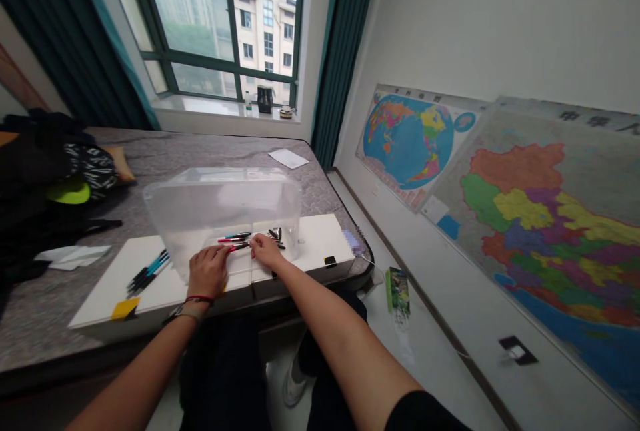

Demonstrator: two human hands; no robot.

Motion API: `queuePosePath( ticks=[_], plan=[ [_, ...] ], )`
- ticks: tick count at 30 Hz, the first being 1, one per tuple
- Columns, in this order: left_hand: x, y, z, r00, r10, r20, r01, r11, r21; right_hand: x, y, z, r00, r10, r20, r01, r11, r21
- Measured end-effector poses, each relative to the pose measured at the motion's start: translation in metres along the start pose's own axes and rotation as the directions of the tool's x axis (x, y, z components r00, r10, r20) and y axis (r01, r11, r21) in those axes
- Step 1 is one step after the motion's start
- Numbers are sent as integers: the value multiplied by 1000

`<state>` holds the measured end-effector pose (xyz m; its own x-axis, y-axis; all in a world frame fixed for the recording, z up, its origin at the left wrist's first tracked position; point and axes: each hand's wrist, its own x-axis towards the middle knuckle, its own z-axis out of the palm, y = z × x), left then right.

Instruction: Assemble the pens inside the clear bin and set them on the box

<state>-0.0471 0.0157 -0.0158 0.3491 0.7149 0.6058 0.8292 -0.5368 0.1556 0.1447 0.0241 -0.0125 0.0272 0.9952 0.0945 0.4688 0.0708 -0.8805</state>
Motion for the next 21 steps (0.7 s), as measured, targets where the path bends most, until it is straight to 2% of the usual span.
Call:
queuePosePath(
  ticks=[5, 9, 16, 21],
  plan=[
    [0, 1, -1, 1000, -15, 1, 15, 1000, -4, 3, -1, -1, 1000, 13, 23, -13, 1000, 20],
    [1, 0, 0, 1000, 3, 16, -2, 1000, -22, 5, 0, 1, 999, 29, -19, -28, 998, 55],
    [0, 3, -1, 999, -5, 43, 8, 998, -63, 6, 2, 2, 994, 103, -33, -89, 952, 294],
    [0, 4, -3, 997, -72, 14, 74, 991, -111, 5, -1, -1, 987, 154, -45, -119, 892, 437]
  ],
)
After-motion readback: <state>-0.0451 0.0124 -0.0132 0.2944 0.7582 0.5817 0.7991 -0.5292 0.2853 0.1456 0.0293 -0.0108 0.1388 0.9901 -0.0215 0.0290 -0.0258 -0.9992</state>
